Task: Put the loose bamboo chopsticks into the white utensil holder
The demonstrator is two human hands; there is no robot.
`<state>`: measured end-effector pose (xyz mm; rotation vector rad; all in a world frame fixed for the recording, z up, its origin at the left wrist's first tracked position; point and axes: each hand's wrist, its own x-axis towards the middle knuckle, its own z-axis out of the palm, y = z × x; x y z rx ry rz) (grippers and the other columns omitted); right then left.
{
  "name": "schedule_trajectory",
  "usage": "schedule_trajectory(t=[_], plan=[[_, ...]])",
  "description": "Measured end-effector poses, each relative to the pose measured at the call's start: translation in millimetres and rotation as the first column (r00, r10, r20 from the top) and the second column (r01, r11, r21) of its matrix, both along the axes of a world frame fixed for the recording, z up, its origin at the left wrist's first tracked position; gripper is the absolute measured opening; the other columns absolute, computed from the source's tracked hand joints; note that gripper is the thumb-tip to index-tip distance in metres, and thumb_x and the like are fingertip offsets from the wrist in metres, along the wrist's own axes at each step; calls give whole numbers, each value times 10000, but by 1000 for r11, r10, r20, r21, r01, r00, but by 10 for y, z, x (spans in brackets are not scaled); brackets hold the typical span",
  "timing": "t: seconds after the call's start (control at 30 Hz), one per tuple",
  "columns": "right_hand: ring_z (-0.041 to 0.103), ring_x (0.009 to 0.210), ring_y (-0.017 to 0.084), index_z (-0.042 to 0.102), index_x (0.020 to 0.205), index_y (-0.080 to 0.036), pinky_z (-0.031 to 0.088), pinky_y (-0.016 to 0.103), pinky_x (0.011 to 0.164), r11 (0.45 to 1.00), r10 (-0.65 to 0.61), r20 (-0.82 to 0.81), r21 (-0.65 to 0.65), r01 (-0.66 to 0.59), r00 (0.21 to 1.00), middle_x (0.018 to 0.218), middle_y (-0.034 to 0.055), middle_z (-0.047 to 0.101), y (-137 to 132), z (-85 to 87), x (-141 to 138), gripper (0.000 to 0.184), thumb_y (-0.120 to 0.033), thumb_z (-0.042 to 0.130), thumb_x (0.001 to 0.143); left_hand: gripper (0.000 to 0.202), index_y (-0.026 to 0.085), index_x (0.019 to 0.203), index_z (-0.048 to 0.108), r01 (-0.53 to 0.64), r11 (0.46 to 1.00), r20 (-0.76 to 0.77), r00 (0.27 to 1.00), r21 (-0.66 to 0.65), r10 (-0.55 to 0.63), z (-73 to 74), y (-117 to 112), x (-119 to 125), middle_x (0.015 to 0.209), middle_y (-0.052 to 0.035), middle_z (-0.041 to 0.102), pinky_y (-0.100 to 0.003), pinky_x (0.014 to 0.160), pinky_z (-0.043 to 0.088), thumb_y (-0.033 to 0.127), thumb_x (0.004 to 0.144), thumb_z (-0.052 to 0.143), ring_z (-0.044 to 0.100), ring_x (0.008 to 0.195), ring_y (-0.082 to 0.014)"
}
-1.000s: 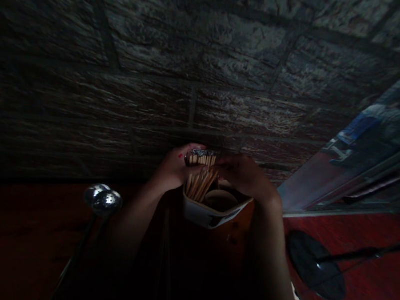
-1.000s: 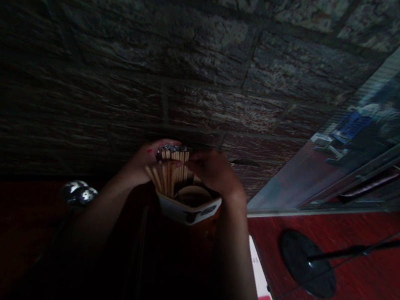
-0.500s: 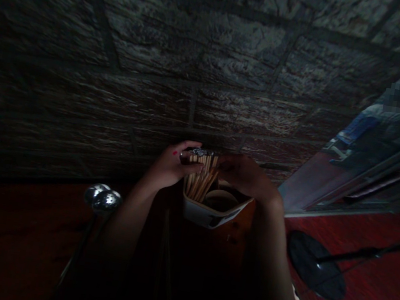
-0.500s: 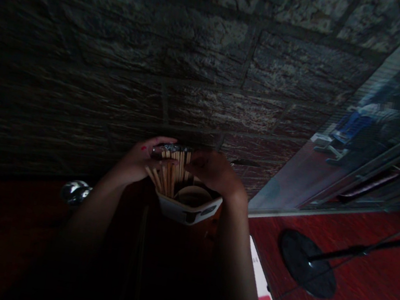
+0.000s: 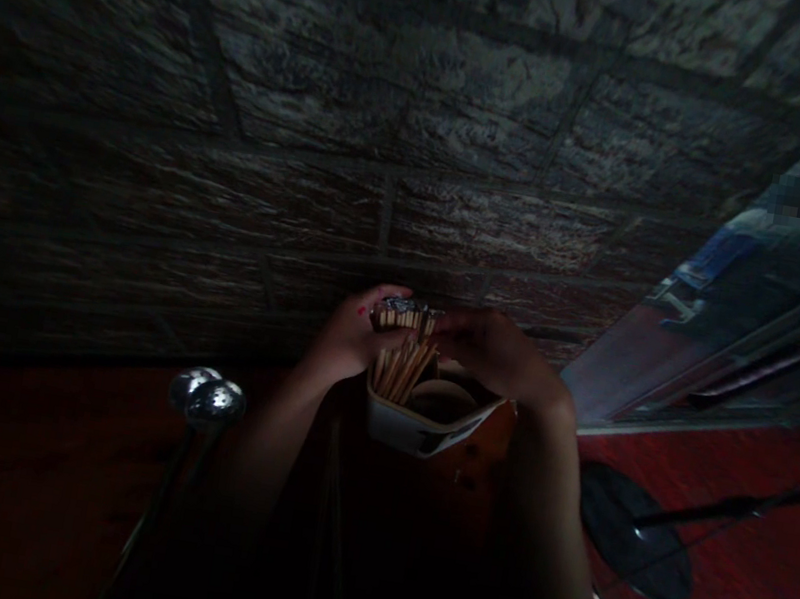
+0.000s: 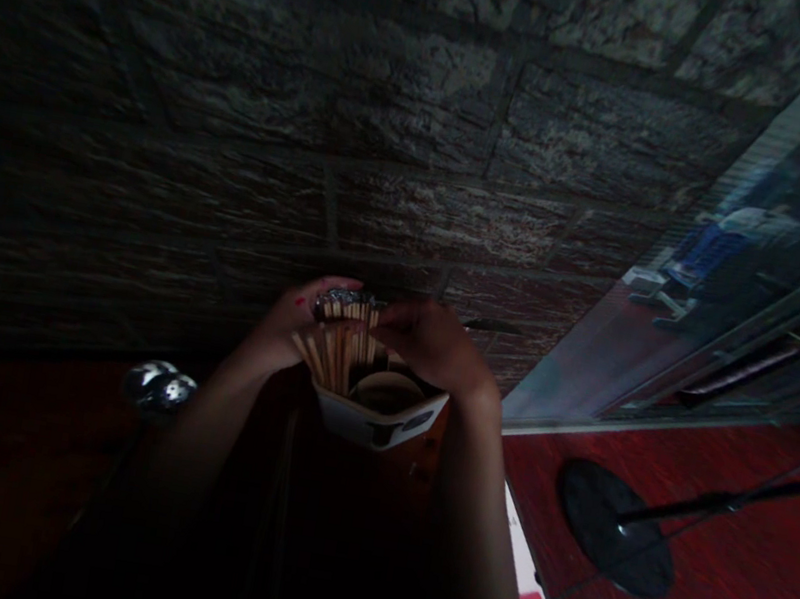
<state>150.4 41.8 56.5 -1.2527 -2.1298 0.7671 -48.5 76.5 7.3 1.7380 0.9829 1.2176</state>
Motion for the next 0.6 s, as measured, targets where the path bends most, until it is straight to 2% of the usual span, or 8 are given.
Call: schedule_trajectory(t=[0.2,0.4,0.6], plan=[[667,777,190,732,881,-170,473,248,649,999,27,-43,-41,-29,999,821,39,733,16,-18,-7,223,-336,591,831,517,170,1156,608,3,1000,47,999,2,-3,-52,28,14,1041,-60,695,-340,827,498,235,665,757,650,959,-232],[662,730,169,692,928,-148,475,247,641,997,-78,-107,-19,76,991,831,54,729,108,-113,-20,223,-319,624,802,533,151,1142,608,1,1000,30,1000,-18,0,34,-37,16,1034,-67,707,-346,845,501,266,651,782,652,970,-233],[653,706,167,688,898,-145,459,242,601,998,-56,-69,-12,55,996,788,54,717,84,-96,-29,220,-328,612,804,531,149,1149,607,-1,1000,19,1000,-20,2,44,-47,22,1023,-69,708,-345,831,509,251,656,775,659,950,-232]])
